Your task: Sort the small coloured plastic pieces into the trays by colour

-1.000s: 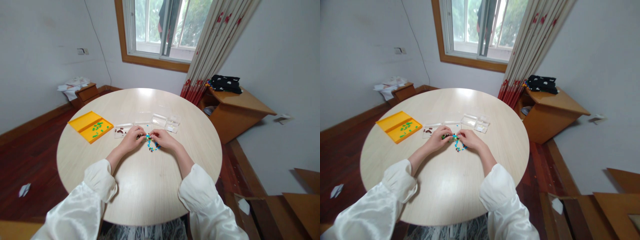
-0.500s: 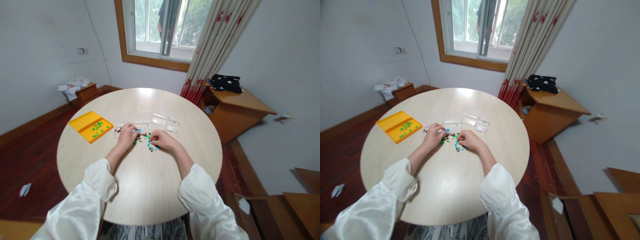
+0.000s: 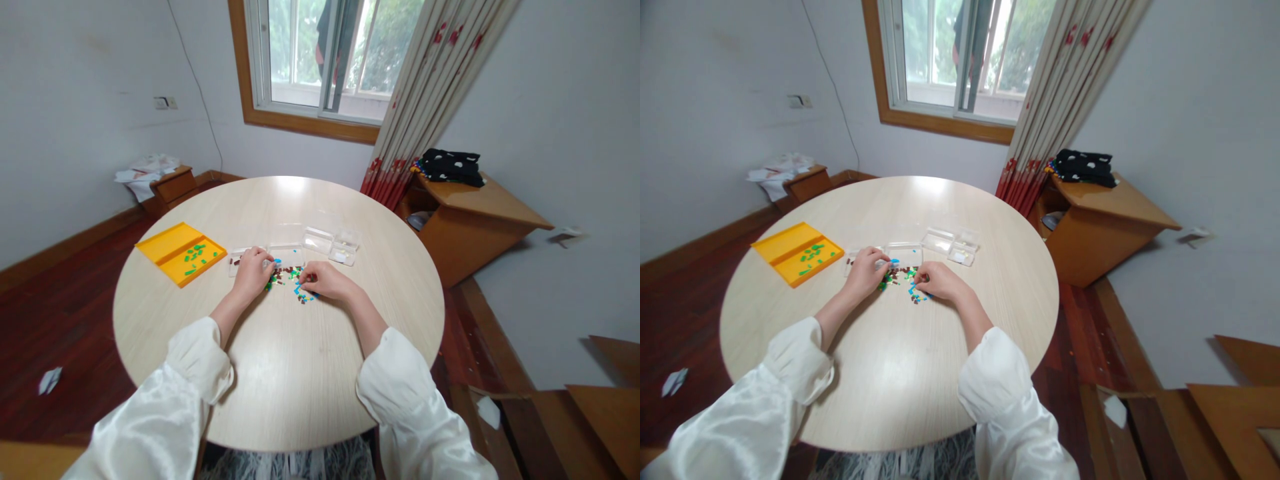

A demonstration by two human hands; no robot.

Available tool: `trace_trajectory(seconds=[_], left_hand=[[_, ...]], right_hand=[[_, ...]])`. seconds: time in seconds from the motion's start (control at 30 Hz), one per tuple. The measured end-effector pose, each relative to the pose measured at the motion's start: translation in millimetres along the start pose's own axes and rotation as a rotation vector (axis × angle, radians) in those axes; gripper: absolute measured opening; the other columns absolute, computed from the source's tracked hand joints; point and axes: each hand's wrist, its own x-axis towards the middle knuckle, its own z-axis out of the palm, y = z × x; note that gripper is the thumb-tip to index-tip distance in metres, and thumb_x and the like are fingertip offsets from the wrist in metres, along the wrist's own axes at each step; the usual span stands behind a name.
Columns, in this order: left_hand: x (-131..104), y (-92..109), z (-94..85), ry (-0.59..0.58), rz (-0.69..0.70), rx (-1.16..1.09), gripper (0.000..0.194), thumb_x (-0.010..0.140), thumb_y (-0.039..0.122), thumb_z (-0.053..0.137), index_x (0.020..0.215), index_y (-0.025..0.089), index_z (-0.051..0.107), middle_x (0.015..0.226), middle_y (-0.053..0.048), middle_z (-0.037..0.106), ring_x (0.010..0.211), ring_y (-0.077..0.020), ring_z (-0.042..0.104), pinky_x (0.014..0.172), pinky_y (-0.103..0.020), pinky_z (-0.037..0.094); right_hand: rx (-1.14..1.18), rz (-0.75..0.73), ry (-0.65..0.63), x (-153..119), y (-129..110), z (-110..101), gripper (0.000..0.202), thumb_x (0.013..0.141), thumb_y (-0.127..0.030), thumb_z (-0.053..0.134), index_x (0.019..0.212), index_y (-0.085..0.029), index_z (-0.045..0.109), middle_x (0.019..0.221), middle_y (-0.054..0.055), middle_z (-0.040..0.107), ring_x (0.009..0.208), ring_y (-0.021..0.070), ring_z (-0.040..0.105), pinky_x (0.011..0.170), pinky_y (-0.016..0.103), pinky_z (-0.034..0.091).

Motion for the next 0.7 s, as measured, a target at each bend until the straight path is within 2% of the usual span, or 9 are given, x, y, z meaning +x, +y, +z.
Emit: trace_trajectory(seconds=[0.27,0.47,0.53,0.7], left_hand=[[0.1,-0.8,0.1,0.001,-0.008,0.028,0.010,0.078,0.020,0.057,0.077,0.016,0.066,0.086,-0.008,0.059,0.088,-0.0237,0.052,0.083,-0.038,0.042],[0.7,2.4,-2.7,0.039,0.028,-0.062,0.010,0.078,0.020,0.058,0.080,0.016,0.066,0.085,-0.007,0.058,0.087,-0.0221,0.053,0.082,-0.037,0.043],[0.7,6.9,-4.7,0.014,0.084,-0.120,0.009,0.078,0.021,0.058,0.080,0.018,0.066,0.085,-0.006,0.058,0.087,-0.0208,0.054,0.081,-0.036,0.043],[-1.9,19.8,-6.6,-0.131,0.215,-0.234,0.008,0.077,0.025,0.062,0.080,0.019,0.067,0.086,-0.005,0.059,0.086,-0.0192,0.054,0.080,-0.035,0.043]], right_hand=[[-0.012,0.017,-0.050,-0.2,-6.7,-1.8,0.007,0.073,-0.008,0.061,0.071,-0.012,0.067,0.066,-0.001,0.056,0.060,0.0078,0.047,0.059,0.020,0.035],[-0.016,0.032,0.057,-0.5,-8.1,-3.5,0.005,0.074,-0.010,0.061,0.072,-0.013,0.065,0.069,-0.001,0.056,0.062,0.0079,0.047,0.061,0.020,0.035],[-0.025,0.041,0.113,0.1,-7.2,-3.3,0.005,0.074,-0.010,0.061,0.074,-0.013,0.065,0.071,0.000,0.057,0.064,0.0086,0.048,0.062,0.021,0.036],[-0.027,0.005,0.210,3.1,-6.2,-1.5,0.005,0.076,-0.011,0.060,0.076,-0.014,0.065,0.074,0.001,0.059,0.069,0.0105,0.050,0.066,0.022,0.037]])
